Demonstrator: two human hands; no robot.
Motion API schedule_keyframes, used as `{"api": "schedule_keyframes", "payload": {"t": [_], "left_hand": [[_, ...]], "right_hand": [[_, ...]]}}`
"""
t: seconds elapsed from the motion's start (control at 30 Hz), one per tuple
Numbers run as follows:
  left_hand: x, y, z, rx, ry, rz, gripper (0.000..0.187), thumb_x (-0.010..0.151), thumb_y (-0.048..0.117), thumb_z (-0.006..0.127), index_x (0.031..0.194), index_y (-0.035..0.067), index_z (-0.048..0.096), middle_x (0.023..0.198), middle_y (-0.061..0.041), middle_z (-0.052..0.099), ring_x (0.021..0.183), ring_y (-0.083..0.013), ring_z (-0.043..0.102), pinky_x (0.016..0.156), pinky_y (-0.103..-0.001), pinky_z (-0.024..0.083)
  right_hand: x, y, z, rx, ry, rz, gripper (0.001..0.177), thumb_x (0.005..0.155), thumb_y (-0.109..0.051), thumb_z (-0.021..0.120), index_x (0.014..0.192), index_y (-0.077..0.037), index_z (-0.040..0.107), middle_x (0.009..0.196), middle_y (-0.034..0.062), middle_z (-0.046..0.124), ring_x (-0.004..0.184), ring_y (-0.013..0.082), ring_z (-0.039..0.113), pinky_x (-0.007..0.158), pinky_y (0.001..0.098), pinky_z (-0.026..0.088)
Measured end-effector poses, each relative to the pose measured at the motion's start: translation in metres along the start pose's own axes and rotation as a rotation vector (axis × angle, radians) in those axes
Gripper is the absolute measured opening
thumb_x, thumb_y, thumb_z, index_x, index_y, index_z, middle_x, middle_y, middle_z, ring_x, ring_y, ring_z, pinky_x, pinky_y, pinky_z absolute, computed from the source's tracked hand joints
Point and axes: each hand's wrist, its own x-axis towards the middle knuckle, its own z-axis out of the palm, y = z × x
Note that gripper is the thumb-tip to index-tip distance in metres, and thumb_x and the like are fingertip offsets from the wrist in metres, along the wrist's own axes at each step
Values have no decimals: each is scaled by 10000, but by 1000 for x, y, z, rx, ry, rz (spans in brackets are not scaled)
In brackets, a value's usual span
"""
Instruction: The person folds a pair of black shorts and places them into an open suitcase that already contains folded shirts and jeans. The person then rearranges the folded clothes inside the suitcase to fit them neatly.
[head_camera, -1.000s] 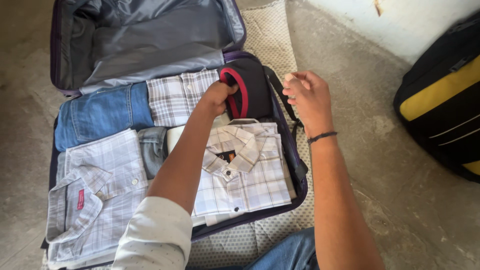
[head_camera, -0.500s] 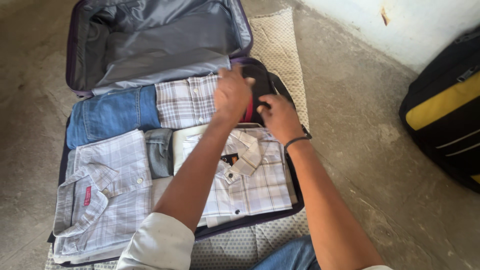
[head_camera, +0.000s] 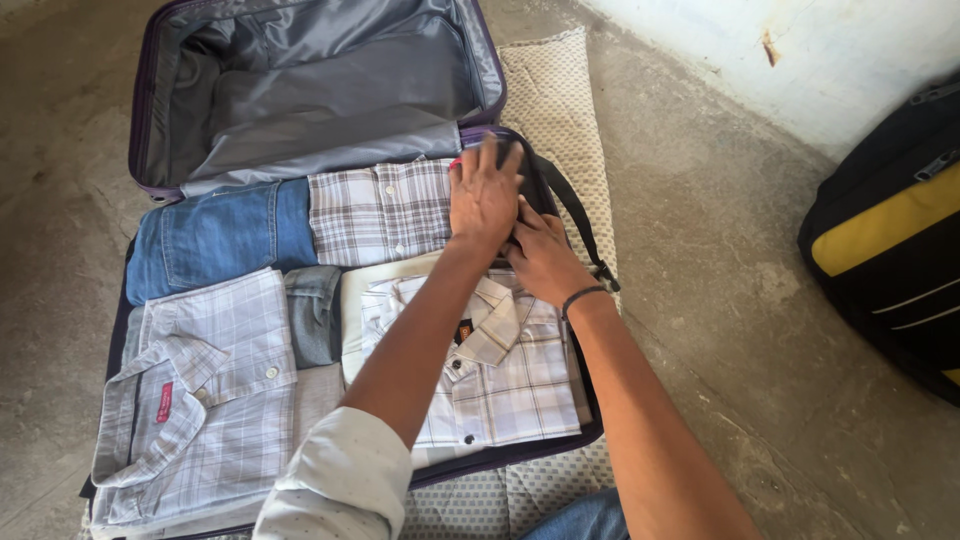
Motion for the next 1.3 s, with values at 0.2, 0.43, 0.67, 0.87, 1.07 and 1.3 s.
{"api": "schedule_keyframes", "payload": {"t": [0.2, 0.43, 0.67, 0.87, 1.07, 1.3], "left_hand": [[4, -4, 1, -99, -82, -54, 471, 1023, 431, 503, 1401, 172, 613, 1503, -134, 509, 1327, -328, 494, 1086, -512, 404], [2, -10, 35, -170, -85, -32, 529, 1030, 453, 463, 1480, 183, 531, 1540, -118, 473, 1370, -342, 452, 1157, -547, 318], [29, -40, 38, -501, -269, 33, 561, 1025, 440, 531, 1505, 160, 454, 1570, -163, 394, 1415, -386, 380, 1145, -538, 295], [-17, -90, -2, -539, -5, 24, 393, 936, 252, 713, 1321, 183, 668, 1327, -103, 700, 1260, -299, 660, 1095, -404, 522], [-41, -60, -40, -427, -239, 46, 417, 919, 264, 714, 1311, 137, 651, 1203, -166, 687, 1111, -386, 647, 940, -492, 511], [-117, -114, -119, -531, -18, -305, 377, 933, 365, 701, 1209, 108, 702, 1141, -154, 731, 1017, -333, 718, 868, -445, 554]], "right_hand": [[2, 2, -4, -34, 19, -60, 388, 932, -150, 616, 1297, -18, 638, 1635, 190, 342, 1383, 439, 399, 1182, 478, 332], [10, 26, 6, -108, -40, -67, 464, 889, -155, 644, 1320, 11, 606, 1606, 230, 347, 1382, 445, 397, 1175, 471, 324], [8, 28, -7, 80, 115, -119, 330, 937, -79, 605, 1249, -2, 682, 1485, 238, 533, 1289, 416, 553, 1091, 423, 441], [4, 15, -18, 110, 338, 46, 204, 947, -47, 603, 1077, -47, 760, 1108, 173, 744, 1042, 330, 717, 920, 394, 565], [-2, 4, -18, 98, 252, -198, 143, 932, -64, 687, 1052, -39, 760, 1038, 176, 750, 957, 334, 723, 846, 396, 570], [-25, 6, -67, 363, -179, 466, 317, 877, -250, 771, 1067, -1, 725, 967, 137, 748, 844, 254, 748, 706, 392, 643]]}}
